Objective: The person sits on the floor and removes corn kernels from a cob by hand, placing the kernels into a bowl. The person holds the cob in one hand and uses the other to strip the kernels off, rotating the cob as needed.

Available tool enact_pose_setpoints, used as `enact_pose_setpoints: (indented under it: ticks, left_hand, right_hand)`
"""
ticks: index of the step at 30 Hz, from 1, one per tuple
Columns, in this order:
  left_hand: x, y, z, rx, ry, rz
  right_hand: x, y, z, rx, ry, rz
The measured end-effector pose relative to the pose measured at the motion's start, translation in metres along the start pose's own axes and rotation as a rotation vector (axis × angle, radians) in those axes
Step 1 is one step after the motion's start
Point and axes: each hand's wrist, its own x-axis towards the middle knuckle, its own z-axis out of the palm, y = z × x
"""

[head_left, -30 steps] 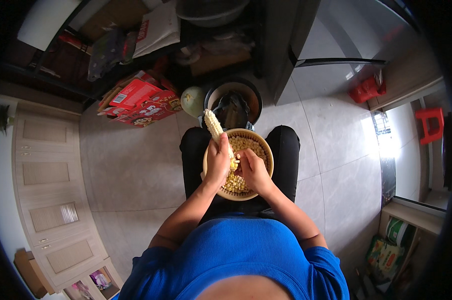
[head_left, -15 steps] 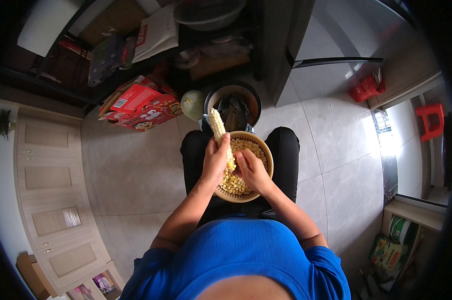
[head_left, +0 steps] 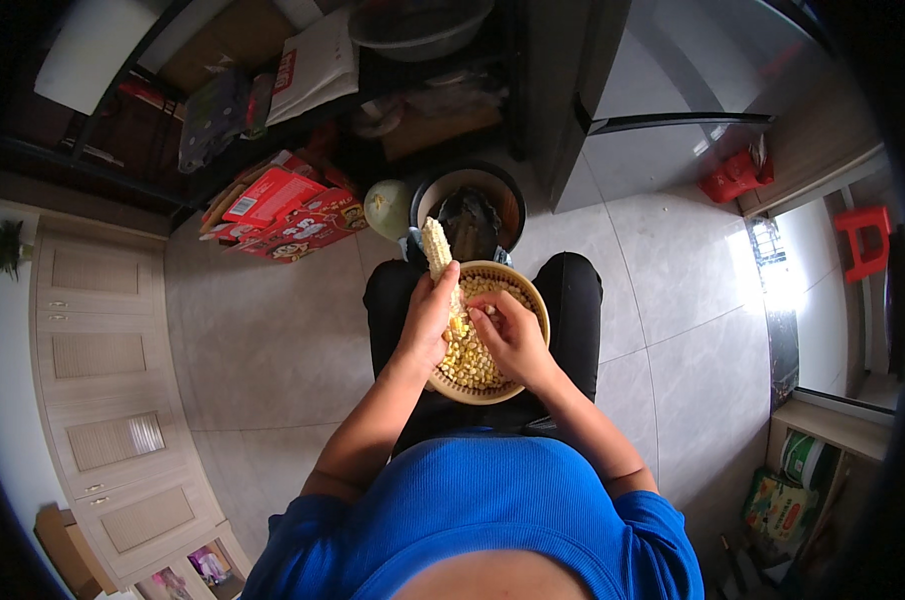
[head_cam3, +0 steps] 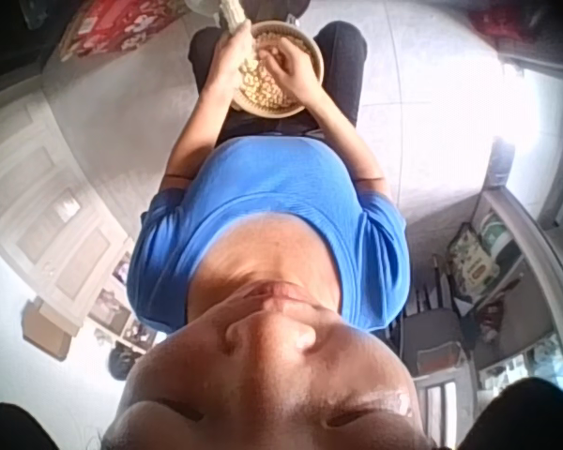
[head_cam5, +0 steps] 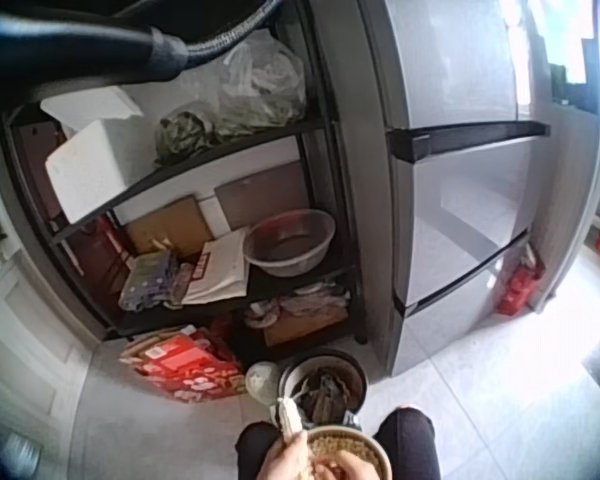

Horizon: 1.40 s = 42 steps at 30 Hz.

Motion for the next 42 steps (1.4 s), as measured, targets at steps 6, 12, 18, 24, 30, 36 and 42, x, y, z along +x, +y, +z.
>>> enact_pose_setpoints:
  ticks: [6, 12, 18, 24, 30, 36, 42]
  left_hand:
    - [-0.004, 0.002, 0.008, -0.012, -0.007, -0.071]
    - [0.008, 0.002, -0.01, -0.113, 0.097, -0.006]
    - [0.007, 0.008, -0.01, -0.215, 0.064, -0.032]
    - [0.002, 0.001, 0.0, -0.165, 0.172, 0.1]
    - [-0.002, -0.001, 0.008, -0.187, 0.211, 0.176]
    - [0.001, -0.007, 0.003, -0.237, 0.181, 0.14]
    - [-0.007, -0.006, 0.015, -0.26, 0.195, 0.193]
  right_hand:
    - [0.003, -0.008, -0.006, -0.312, -0.026, -0.349]
    - [-0.003, -0.01, -0.01, -0.254, 0.041, -0.148]
    - [0.001, 0.02, -0.006, -0.423, -0.062, -0.349]
    - [0.0, -0.015, 0.008, -0.093, -0.007, -0.251]
    - [-0.002, -0.001, 0.011, 0.107, -0.015, -0.075]
    - [-0.002, 0.001, 0.009, 0.045, 0.005, -0.127]
    - [-0.001, -0.002, 0.019, 0.139, 0.084, 0.009]
